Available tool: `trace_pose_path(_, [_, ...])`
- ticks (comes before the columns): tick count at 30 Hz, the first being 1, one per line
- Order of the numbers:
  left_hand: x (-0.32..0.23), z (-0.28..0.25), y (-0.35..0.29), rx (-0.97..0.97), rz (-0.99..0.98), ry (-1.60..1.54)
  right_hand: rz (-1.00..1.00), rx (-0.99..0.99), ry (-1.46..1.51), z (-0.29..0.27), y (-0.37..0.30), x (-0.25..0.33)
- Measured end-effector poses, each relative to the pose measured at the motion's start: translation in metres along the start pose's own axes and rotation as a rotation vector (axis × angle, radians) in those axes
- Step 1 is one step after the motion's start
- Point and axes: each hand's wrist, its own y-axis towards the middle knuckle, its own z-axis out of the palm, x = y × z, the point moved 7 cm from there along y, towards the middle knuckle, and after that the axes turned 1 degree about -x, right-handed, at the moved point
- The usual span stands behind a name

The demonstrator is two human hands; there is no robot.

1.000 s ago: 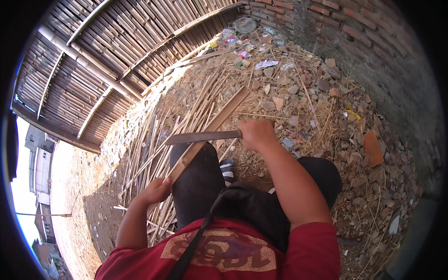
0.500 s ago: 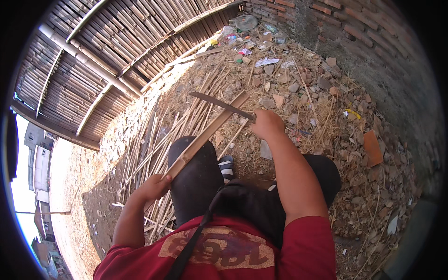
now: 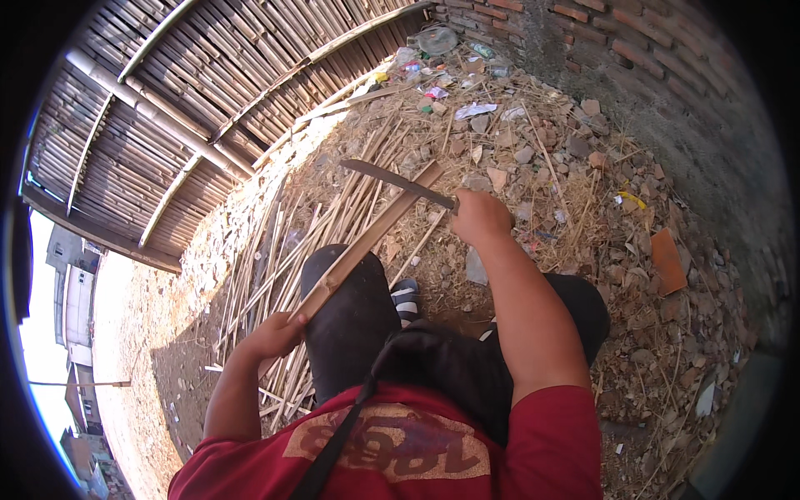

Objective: The person shaves a strip of bamboo using a large knife while sitting in an outdoor area.

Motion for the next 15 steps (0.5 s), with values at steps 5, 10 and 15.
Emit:
trace_pose_path(5, [0.016,-0.001,0.005,0.074,-0.107,-0.033,-0.156,0.063,0.013,0.003,-0.011,0.034])
trace_pose_path(10, [0.016,0.004,0.0,0.079,-0.062,-0.117,-0.374,0.018,-0.053,0.009,-0.017,0.048])
trace_pose_path(15, [-0.001,-0.013,-0.015,0.05,-0.119,0.0,0.083,0.122,-0.057,-0.01,0.003,-0.02])
